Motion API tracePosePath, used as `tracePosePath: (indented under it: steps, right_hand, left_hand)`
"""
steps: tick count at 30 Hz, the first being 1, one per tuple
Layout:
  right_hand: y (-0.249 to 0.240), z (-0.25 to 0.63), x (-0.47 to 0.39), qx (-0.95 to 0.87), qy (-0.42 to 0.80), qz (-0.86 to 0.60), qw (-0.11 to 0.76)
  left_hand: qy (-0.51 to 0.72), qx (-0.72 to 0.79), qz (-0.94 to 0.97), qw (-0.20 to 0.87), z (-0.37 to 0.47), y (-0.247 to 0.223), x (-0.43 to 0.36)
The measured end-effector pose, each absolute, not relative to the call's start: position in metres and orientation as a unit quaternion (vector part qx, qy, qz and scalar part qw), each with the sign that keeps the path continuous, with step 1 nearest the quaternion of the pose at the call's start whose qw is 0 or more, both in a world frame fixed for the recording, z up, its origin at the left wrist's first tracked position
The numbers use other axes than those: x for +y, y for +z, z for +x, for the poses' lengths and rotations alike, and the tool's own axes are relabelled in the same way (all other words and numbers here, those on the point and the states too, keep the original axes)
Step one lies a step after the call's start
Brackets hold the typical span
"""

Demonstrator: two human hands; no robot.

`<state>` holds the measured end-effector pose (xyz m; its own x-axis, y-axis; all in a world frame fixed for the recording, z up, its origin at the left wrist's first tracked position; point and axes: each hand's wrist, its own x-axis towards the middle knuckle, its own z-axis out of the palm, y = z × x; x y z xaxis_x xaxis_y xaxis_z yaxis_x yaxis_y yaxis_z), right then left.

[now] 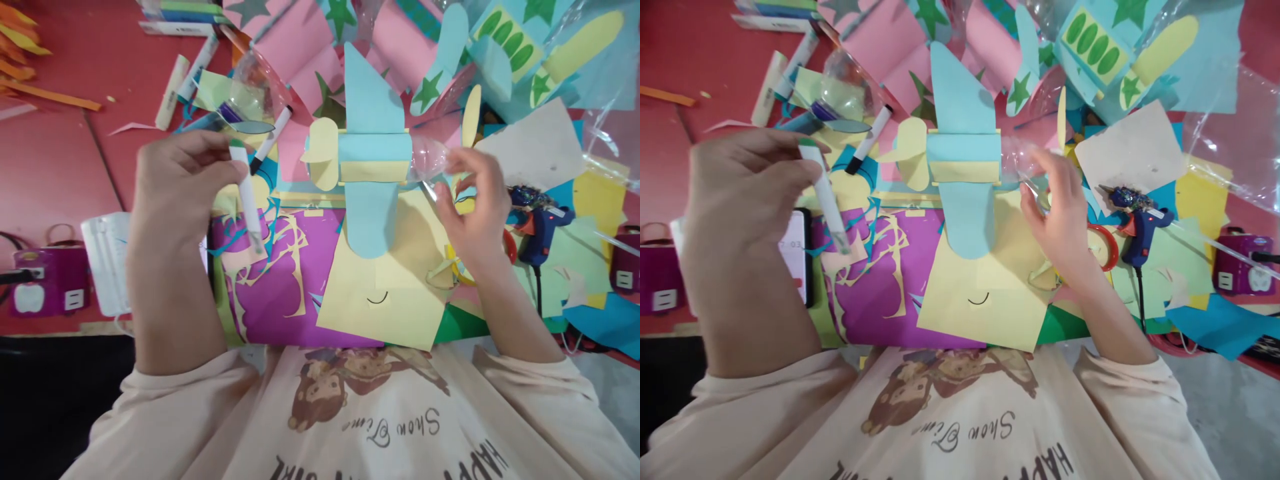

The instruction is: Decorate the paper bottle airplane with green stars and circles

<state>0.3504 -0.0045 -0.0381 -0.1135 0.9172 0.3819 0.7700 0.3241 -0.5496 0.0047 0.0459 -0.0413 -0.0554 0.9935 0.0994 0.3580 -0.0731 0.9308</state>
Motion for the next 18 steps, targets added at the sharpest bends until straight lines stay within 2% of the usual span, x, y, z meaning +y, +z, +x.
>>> tracePosePath:
  steps: [3,6,8,11,14,18]
  right_hand:
    - [-0.042,0.334,-0.019,-0.732,0.278,-0.516,0.347]
    - [-0.05,0.318,-0.023,-0.683,0.504,-0.435,0.301]
    - [-0.056,0.311,-0.022,-0.606,0.596,-0.411,0.33]
    - [-0.064,0.307,-0.021,-0.528,0.627,-0.434,0.374]
    - [-0.069,0.307,-0.024,-0.535,0.618,-0.448,0.362]
    - [-0.073,0.305,-0.028,-0.526,0.666,-0.392,0.356]
  left_hand:
    - [0.495,0.413,0.552,0.529,0.042,-0.038,0.031]
    - [0.493,0.348,0.548,0.58,0.08,-0.054,0.019]
    - [0.493,0.344,0.557,0.573,0.095,-0.068,0.013]
    - [0.512,0.347,0.589,0.52,0.103,-0.083,0.009]
    - [0.521,0.369,0.607,0.474,0.101,-0.089,0.007]
    - [0.516,0.357,0.606,0.49,0.105,-0.09,0.0]
